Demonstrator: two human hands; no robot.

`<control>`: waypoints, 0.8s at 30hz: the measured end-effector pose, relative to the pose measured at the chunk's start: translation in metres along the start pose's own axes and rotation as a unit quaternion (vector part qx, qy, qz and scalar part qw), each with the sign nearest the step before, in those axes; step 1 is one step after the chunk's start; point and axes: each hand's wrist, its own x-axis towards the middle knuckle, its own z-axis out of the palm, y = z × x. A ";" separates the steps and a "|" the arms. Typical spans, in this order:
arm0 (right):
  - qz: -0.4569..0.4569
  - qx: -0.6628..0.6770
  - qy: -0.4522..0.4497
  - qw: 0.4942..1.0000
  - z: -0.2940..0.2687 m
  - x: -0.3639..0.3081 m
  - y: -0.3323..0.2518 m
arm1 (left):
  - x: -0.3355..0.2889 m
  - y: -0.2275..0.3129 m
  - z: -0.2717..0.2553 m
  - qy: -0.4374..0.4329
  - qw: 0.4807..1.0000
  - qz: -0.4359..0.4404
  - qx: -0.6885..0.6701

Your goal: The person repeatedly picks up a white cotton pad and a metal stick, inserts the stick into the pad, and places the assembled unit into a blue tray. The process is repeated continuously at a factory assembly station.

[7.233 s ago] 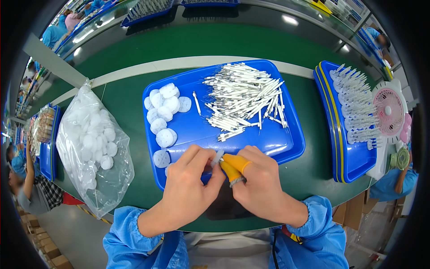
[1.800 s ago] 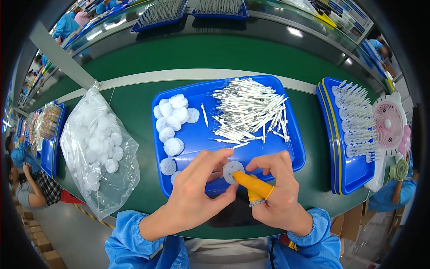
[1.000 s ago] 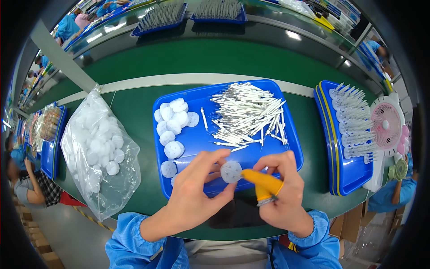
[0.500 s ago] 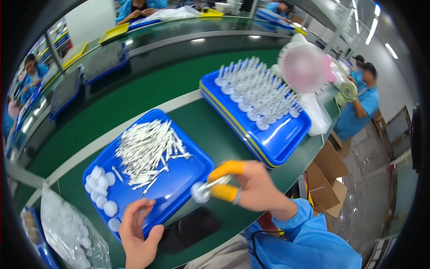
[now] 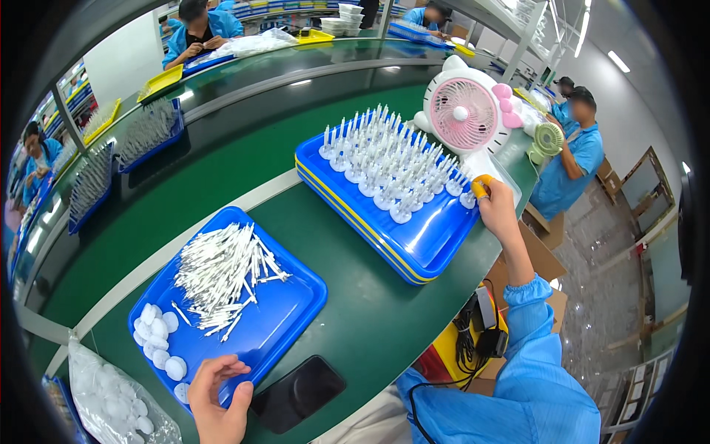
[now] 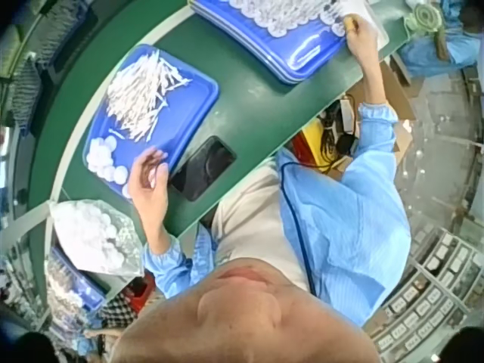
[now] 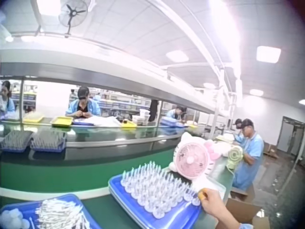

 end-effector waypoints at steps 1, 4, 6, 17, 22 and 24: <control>-0.008 0.014 0.005 1.000 0.001 0.000 0.004 | 0.004 0.002 -0.001 0.020 1.000 0.008 0.019; -0.001 0.010 0.059 0.998 0.003 -0.004 -0.004 | 0.010 0.005 -0.012 0.104 0.979 0.037 0.169; -0.007 -0.002 0.126 0.992 -0.002 -0.013 -0.020 | 0.010 0.011 -0.023 0.162 0.927 0.081 0.328; -0.313 0.166 -0.162 0.921 0.047 -0.104 -0.231 | 0.008 0.002 -0.039 0.159 0.880 0.010 0.447; -0.388 0.118 -0.257 0.877 0.091 -0.096 -0.282 | 0.008 -0.002 -0.038 0.232 0.868 0.043 0.436; -0.409 0.081 -0.237 0.877 0.100 -0.086 -0.286 | 0.009 -0.003 -0.038 0.254 0.854 0.043 0.452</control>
